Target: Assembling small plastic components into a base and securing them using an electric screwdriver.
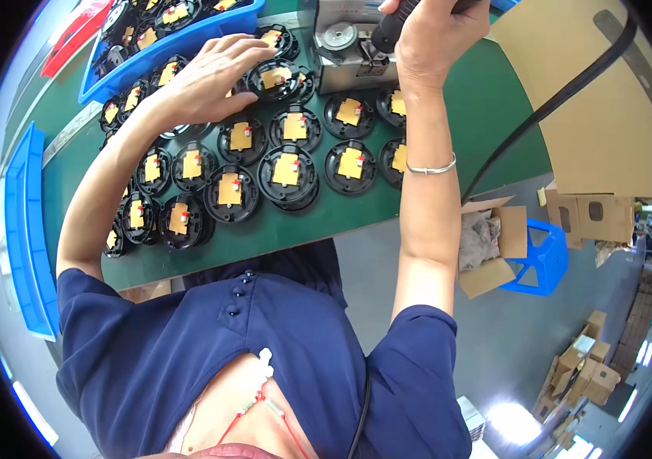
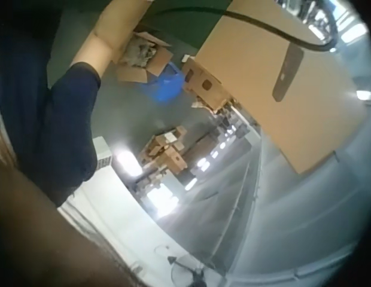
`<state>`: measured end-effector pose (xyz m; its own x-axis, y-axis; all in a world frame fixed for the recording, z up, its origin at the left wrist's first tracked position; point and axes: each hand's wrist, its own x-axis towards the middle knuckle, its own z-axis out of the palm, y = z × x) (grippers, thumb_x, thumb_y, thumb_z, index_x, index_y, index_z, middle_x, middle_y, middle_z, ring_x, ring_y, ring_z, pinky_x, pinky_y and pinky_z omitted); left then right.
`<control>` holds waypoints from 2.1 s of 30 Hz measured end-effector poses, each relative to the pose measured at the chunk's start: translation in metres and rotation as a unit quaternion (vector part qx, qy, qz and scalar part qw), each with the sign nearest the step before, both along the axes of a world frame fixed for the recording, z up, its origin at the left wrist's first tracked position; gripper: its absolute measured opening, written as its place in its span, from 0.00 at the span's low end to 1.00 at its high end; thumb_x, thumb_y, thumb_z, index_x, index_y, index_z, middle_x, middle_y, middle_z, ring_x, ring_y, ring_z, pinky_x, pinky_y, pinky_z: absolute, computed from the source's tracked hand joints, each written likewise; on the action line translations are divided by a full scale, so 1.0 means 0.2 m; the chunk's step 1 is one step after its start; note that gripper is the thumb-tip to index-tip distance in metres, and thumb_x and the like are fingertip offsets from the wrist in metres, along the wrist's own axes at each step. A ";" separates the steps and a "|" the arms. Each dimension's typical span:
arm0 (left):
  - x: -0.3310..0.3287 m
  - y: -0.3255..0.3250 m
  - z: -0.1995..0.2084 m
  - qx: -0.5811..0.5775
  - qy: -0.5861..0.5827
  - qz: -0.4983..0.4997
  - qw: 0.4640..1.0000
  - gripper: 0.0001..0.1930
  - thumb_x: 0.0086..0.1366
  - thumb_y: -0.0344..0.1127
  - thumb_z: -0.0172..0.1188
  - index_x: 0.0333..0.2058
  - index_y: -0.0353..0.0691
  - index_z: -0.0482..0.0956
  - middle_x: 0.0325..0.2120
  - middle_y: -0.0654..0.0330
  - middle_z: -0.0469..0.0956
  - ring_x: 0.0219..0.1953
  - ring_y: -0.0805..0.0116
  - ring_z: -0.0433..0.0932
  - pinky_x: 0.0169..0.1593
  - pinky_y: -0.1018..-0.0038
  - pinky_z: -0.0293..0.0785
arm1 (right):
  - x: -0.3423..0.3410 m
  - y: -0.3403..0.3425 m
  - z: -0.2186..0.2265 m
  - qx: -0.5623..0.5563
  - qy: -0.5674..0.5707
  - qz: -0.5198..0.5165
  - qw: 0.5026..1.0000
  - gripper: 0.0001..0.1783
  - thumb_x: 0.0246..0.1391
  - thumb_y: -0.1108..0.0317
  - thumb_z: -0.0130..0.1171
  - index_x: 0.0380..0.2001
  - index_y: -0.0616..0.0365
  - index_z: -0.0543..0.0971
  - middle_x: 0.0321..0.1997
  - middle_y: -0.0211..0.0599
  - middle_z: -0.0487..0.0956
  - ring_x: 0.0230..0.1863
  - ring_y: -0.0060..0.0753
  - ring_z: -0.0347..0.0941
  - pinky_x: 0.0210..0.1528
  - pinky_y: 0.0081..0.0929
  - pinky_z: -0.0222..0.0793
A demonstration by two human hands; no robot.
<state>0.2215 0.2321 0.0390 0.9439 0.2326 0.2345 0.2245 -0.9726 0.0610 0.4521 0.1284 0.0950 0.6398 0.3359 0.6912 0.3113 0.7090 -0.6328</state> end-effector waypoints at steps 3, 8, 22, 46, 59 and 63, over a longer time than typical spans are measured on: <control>0.05 0.04 0.00 -0.012 0.068 -0.027 0.997 0.32 0.55 0.33 0.65 0.59 0.39 0.67 0.61 0.52 0.65 0.67 0.53 0.58 0.69 0.59 0.53 | 0.02 0.01 -0.01 -0.032 -0.035 0.009 0.999 0.25 0.65 0.44 0.51 0.37 0.60 0.73 0.14 0.30 0.70 0.12 0.22 0.65 0.16 0.18 0.62; 0.10 0.06 0.02 0.018 0.148 -0.055 0.987 0.30 0.50 0.28 0.69 0.55 0.41 0.73 0.66 0.54 0.60 0.70 0.56 0.53 0.70 0.58 0.52 | -0.05 -0.05 0.00 -0.078 0.017 0.037 0.996 0.27 0.65 0.42 0.50 0.38 0.60 0.73 0.14 0.31 0.70 0.12 0.23 0.66 0.15 0.18 0.63; 0.10 0.04 0.08 0.005 0.019 -0.085 0.996 0.20 0.54 0.36 0.66 0.44 0.37 0.72 0.48 0.52 0.72 0.58 0.52 0.68 0.63 0.59 0.60 | -0.04 -0.27 -0.05 -0.087 0.071 0.023 0.993 0.32 0.64 0.38 0.47 0.42 0.62 0.71 0.15 0.31 0.69 0.11 0.25 0.66 0.16 0.21 0.66; 0.42 -0.46 -0.26 -0.145 -0.144 0.007 0.979 0.26 0.55 0.46 0.70 0.43 0.32 0.74 0.39 0.48 0.67 0.45 0.50 0.70 0.50 0.62 0.70 | -0.02 -0.29 -0.12 -0.038 0.082 0.070 0.993 0.33 0.63 0.36 0.47 0.43 0.61 0.71 0.15 0.31 0.68 0.11 0.25 0.65 0.17 0.22 0.65; 0.42 -0.48 -0.25 -0.091 -0.134 0.015 0.987 0.22 0.57 0.49 0.68 0.42 0.39 0.74 0.37 0.51 0.68 0.42 0.52 0.69 0.49 0.62 0.66 | -0.07 -0.25 -0.20 -0.079 0.083 0.089 0.989 0.33 0.63 0.37 0.48 0.43 0.63 0.72 0.15 0.31 0.69 0.13 0.24 0.67 0.18 0.20 0.65; 0.42 -0.48 -0.25 -0.080 -0.124 0.015 0.989 0.23 0.57 0.49 0.68 0.41 0.38 0.74 0.37 0.52 0.68 0.43 0.53 0.69 0.49 0.62 0.66 | -0.07 -0.24 -0.21 -0.088 0.061 0.083 0.991 0.32 0.64 0.38 0.48 0.42 0.63 0.72 0.15 0.31 0.70 0.13 0.23 0.67 0.18 0.19 0.65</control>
<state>0.3047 0.1360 -0.0101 0.8541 0.3125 0.4158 0.2123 -0.9392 0.2700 0.4390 0.0808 0.0528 0.6415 0.5511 0.5337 0.1133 0.6200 -0.7764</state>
